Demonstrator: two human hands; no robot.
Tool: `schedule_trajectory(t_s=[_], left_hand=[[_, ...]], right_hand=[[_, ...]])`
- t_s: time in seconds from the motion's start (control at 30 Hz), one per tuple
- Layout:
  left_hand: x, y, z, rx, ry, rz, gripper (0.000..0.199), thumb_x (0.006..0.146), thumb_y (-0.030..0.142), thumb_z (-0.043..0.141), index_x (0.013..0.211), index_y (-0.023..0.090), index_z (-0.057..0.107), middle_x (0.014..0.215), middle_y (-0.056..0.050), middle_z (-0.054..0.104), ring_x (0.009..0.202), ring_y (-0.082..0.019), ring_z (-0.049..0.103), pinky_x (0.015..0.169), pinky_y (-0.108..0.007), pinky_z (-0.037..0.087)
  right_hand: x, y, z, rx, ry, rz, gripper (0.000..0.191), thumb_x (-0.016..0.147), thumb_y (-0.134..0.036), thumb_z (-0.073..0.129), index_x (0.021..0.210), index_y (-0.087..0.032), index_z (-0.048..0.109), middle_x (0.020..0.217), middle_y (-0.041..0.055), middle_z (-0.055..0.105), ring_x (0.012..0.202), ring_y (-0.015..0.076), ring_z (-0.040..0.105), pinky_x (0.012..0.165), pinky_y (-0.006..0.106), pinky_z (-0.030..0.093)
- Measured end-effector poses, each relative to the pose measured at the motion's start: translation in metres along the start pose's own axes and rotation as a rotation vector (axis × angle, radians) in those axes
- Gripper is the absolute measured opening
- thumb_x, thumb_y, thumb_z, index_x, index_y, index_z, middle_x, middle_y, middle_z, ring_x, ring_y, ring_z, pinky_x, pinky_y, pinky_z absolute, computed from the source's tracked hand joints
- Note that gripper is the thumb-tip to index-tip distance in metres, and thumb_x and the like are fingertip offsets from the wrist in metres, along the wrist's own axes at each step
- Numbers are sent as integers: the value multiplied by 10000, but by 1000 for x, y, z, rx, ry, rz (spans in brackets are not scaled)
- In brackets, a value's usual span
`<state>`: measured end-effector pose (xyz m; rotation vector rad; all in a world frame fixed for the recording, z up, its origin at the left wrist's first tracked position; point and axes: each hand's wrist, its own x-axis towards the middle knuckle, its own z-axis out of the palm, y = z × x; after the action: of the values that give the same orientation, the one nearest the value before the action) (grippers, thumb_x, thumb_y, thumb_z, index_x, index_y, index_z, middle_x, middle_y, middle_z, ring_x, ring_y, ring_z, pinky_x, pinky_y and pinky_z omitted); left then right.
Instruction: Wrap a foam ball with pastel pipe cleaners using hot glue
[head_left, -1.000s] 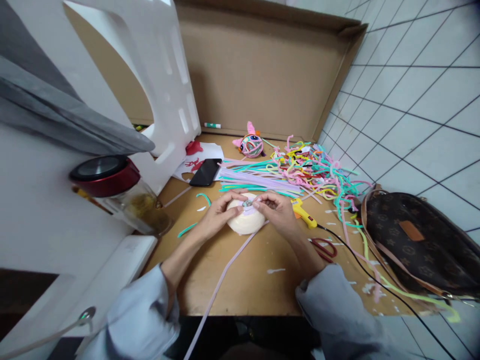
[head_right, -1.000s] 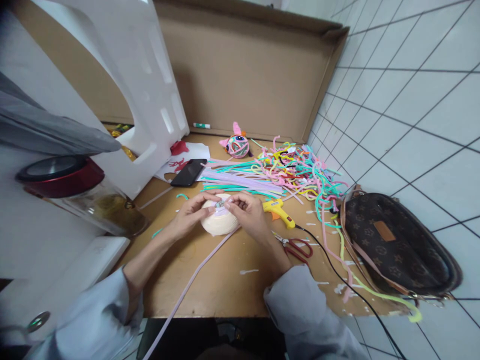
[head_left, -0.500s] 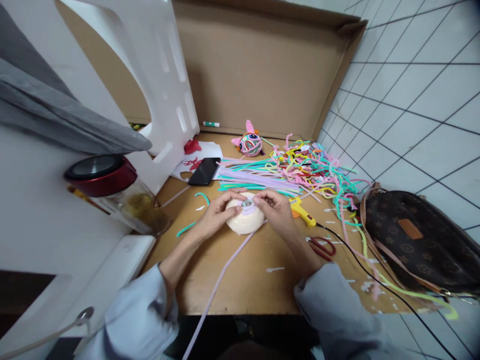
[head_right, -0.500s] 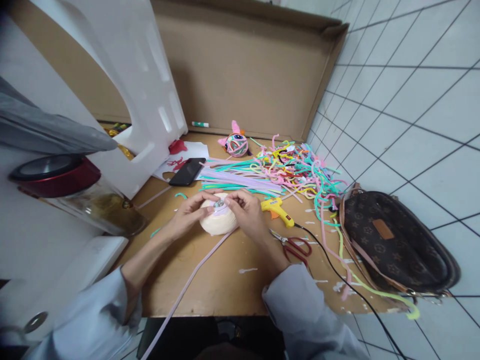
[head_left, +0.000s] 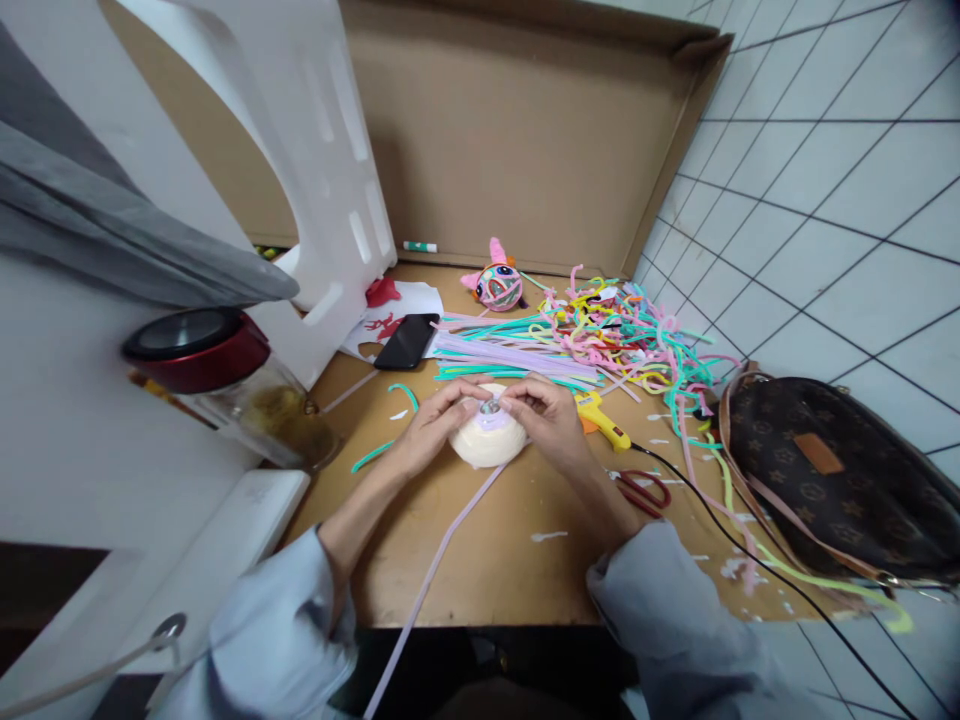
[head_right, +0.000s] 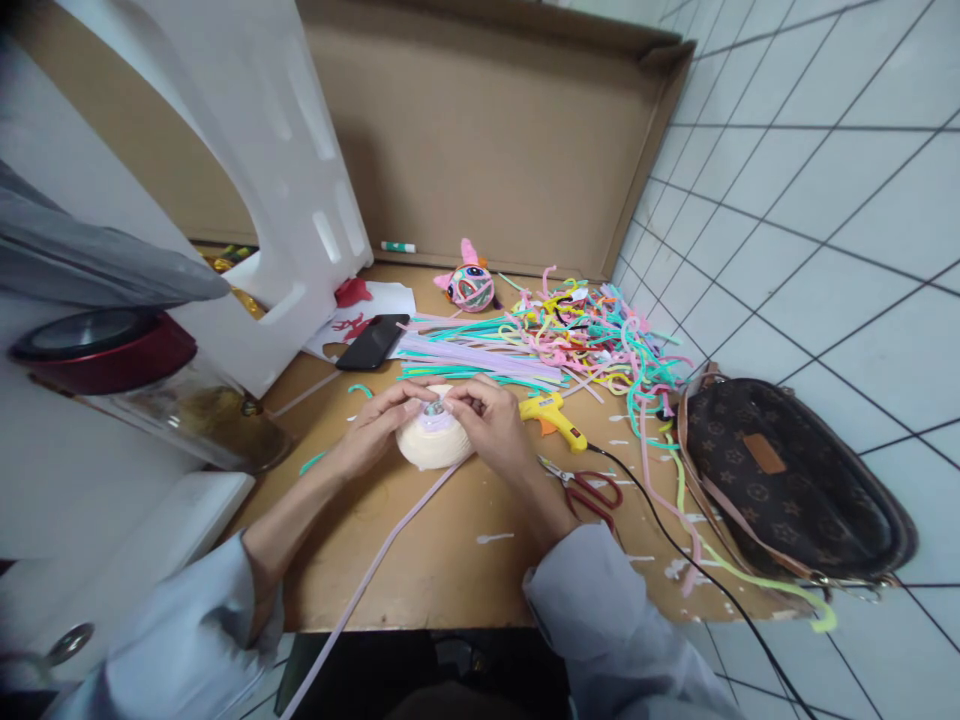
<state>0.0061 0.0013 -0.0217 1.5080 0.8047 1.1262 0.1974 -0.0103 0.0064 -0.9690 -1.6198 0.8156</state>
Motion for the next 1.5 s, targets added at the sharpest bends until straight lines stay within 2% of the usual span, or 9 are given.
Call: schedule_trajectory(t_s=[0.67, 1.23, 1.4, 1.5], left_hand=[[0, 12, 5, 34, -5, 12, 330, 781, 469, 713, 972, 203, 677, 1351, -119, 612, 1302, -315, 518, 1075, -437, 390], [-1, 8, 2, 32, -19, 10, 354, 784, 496, 698, 1001, 217, 681, 1374, -102, 594, 1286, -311, 520, 1053, -426, 409], [-1, 8, 0, 59, -65, 13, 468, 686, 407, 806, 1072, 206, 635, 1413, -125, 542, 1269, -321, 539, 1042, -428, 432], [-1, 8, 0, 59, -76, 18, 477, 680, 376, 814, 1078, 201, 619, 1424, -132, 524, 1267, -317, 545, 1054, -439, 427]], right_hand=[[0, 3, 3, 14, 21, 42, 154, 779, -338, 657, 729, -198, 698, 716, 17, 607, 659, 140, 524, 607, 268, 404], [0, 1, 1, -20, -2, 12, 157, 801, -337, 642, 737, -201, 691, 720, 18, 608, 682, 147, 532, 624, 273, 404], [-1, -1, 1, -18, -5, 10, 160, 806, -339, 639, 737, -205, 692, 718, 18, 609, 672, 147, 531, 621, 274, 409], [-1, -1, 1, -2, -1, 8, 149, 800, -327, 650, 733, -200, 691, 720, 19, 611, 676, 148, 539, 622, 274, 408]])
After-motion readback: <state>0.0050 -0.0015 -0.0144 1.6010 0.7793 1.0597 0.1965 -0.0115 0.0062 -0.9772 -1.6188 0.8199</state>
